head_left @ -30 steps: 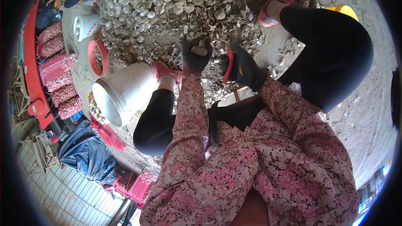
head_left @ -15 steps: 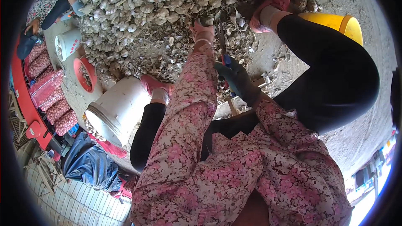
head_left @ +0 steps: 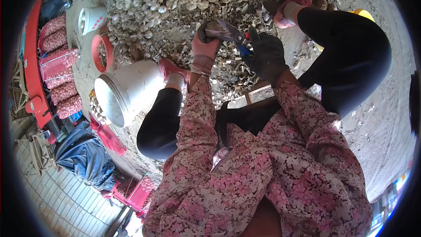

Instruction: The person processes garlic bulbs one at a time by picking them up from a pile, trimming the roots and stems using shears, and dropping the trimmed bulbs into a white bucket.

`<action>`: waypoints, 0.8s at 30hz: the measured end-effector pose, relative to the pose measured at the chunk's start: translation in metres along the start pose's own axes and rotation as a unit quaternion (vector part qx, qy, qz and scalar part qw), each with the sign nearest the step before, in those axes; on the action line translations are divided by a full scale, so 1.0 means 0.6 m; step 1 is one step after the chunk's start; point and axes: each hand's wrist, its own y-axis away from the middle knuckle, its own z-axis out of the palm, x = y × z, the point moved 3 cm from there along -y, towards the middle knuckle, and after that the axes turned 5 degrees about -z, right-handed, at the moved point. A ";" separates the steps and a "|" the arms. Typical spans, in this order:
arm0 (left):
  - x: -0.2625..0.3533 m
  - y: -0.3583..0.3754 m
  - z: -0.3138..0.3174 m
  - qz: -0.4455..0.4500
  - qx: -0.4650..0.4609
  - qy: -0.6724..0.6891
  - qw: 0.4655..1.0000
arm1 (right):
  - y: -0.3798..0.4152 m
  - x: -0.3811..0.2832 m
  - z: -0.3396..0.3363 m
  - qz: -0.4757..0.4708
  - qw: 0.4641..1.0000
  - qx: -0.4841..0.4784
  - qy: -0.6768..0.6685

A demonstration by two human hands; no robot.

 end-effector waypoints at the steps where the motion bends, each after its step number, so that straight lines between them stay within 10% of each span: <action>1: 0.003 0.013 -0.010 0.004 0.005 0.003 1.000 | 0.006 -0.008 -0.002 -0.015 1.000 -0.014 0.006; 9: -0.054 0.082 -0.057 0.017 0.043 0.057 0.997 | 0.057 -0.037 -0.002 -0.107 0.994 -0.020 0.027; 11: -0.018 0.111 -0.048 0.042 0.126 -0.290 0.948 | 0.063 -0.042 -0.001 -0.131 0.990 0.042 0.035; 15: -0.019 0.129 -0.042 0.008 0.017 -0.015 1.000 | 0.067 -0.038 0.001 -0.077 0.991 -0.102 0.030; 24: -0.028 0.130 -0.053 -0.073 -0.079 -0.102 0.989 | 0.077 -0.010 0.080 -0.084 0.986 -0.142 -0.017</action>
